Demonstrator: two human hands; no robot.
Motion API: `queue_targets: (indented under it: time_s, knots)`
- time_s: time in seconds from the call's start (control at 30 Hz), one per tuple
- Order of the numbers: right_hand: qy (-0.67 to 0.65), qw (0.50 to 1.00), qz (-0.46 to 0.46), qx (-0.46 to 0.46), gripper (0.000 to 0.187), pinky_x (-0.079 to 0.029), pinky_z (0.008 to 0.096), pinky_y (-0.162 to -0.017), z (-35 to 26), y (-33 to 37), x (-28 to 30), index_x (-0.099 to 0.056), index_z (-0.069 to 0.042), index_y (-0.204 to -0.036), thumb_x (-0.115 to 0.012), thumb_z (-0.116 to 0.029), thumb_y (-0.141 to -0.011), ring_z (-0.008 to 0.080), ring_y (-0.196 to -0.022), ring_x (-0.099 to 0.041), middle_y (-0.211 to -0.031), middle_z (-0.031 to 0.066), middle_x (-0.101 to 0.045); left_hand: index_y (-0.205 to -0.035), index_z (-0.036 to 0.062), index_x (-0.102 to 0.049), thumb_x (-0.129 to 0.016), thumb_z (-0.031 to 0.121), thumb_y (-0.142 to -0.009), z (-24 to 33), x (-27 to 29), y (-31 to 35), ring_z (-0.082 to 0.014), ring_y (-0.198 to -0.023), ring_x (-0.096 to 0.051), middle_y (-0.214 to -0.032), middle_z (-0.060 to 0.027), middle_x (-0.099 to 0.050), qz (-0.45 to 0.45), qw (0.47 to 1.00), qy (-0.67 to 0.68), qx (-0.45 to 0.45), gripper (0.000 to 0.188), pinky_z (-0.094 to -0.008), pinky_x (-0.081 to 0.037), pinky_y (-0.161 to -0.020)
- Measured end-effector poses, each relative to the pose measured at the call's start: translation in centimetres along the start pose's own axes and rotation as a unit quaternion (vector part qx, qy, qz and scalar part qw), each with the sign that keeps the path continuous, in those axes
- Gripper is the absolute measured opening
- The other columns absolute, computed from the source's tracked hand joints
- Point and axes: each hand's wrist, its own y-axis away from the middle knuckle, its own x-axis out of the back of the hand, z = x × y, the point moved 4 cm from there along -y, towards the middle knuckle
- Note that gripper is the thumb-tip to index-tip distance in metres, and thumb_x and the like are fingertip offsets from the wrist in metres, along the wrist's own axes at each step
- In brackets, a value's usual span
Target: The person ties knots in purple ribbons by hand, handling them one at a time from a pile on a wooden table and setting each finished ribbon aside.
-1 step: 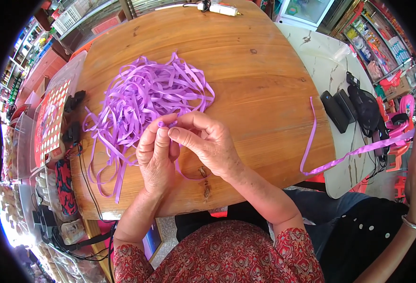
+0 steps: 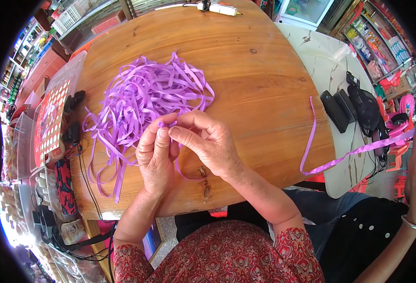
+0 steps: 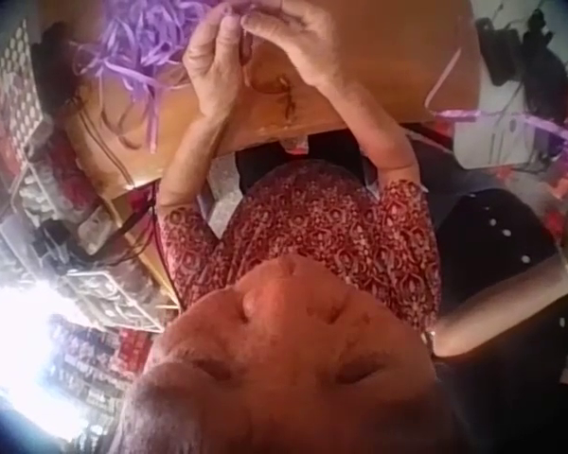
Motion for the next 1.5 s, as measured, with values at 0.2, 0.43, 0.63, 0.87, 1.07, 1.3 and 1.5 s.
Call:
queue_targets:
  time_s: [0.2, 0.43, 0.63, 0.87, 1.07, 1.3, 1.5]
  knots:
    - [-0.007, 0.999, 0.02, 0.05, 0.014, -0.047, 0.0267, -0.082, -0.7, 0.2, 0.4, -0.059, 0.002, -0.102, -0.056, 0.0, -0.089, 0.0146, -0.09, -0.059, -0.101, 0.0111, -0.063, -0.104, 0.0054, -0.066, -0.061, 0.009, -0.088, 1.4, 1.3, -1.2, -0.0103, -0.072, -0.049, -0.087, -0.002, -0.057, 0.002, 0.96, -0.223, -0.168, 0.018, -0.0225, -0.039, -0.062]
    - [-0.049, 0.997, -0.005, 0.066, 0.01, -0.052, 0.0366, -0.079, -2.0, 0.1, 1.2, -0.057, 0.002, -0.097, -0.057, 0.001, -0.087, 0.0232, -0.082, -0.063, -0.1, 0.0195, -0.063, -0.099, 0.0051, -0.066, -0.065, 0.004, -0.083, 3.0, 1.7, -1.7, -0.0181, -0.082, -0.059, -0.095, -0.0098, -0.062, -0.071, 0.924, -0.295, -0.234, 0.016, -0.0272, -0.047, -0.071]
    - [0.03, 0.999, -0.002, 0.011, 0.011, -0.054, 0.0289, -0.068, -2.8, 0.5, 1.3, -0.054, 0.0, -0.087, -0.064, 0.003, -0.082, 0.0181, -0.075, -0.063, -0.092, 0.0192, -0.063, -0.106, 0.0008, -0.06, -0.049, 0.016, -0.096, 0.9, 2.0, -1.7, -0.0104, -0.062, -0.051, -0.078, -0.0014, -0.055, -0.083, 0.965, 0.202, 0.143, 0.021, -0.0256, -0.049, -0.065]
    - [0.151, 0.982, 0.0, 0.115, 0.019, -0.054, 0.0266, -0.067, -2.7, 0.8, 1.2, -0.052, 0.001, -0.086, -0.066, 0.011, -0.077, 0.0153, -0.075, -0.063, -0.088, 0.0157, -0.062, -0.1, 0.0028, -0.062, -0.05, 0.019, -0.097, 1.5, 2.7, -1.6, -0.0058, -0.063, -0.044, -0.075, 0.0041, -0.052, -0.092, 0.983, 0.0, 0.157, 0.021, -0.0191, -0.04, -0.06]
    - [0.272, 0.95, 0.04, 0.146, 0.022, -0.055, 0.0276, -0.071, -3.1, 1.1, 1.4, -0.054, 0.003, -0.092, -0.067, 0.011, -0.077, 0.0158, -0.081, -0.063, -0.091, 0.0128, -0.061, -0.097, 0.002, -0.063, -0.06, 0.008, -0.09, 1.1, 2.0, -1.1, -0.005, -0.071, -0.049, -0.08, 0.0031, -0.058, -0.084, 0.992, -0.061, 0.078, 0.01, -0.0201, -0.04, -0.064]
    - [0.393, 0.89, 0.005, 0.23, 0.021, -0.053, 0.0236, -0.067, -4.4, 0.9, 0.2, -0.063, 0.004, -0.096, -0.068, 0.009, -0.076, 0.015, -0.078, -0.063, -0.09, 0.0109, -0.062, -0.09, 0.0013, -0.057, -0.061, 0.002, -0.087, 1.9, 1.6, -1.3, -0.0147, -0.069, -0.053, -0.084, -0.0064, -0.063, -0.156, 0.952, -0.215, -0.152, 0.006, -0.0261, -0.043, -0.065]
    - [0.394, 0.892, 0.006, 0.222, 0.019, -0.051, 0.0213, -0.064, -4.6, 1.1, -0.1, -0.065, 0.004, -0.095, -0.068, 0.007, -0.077, 0.0131, -0.076, -0.062, -0.089, 0.0119, -0.062, -0.093, 0.0043, -0.052, -0.058, -0.001, -0.087, 2.4, 1.3, -1.2, -0.0182, -0.069, -0.053, -0.086, -0.0065, -0.063, -0.156, 0.941, -0.245, -0.172, 0.01, -0.0297, -0.043, -0.064]
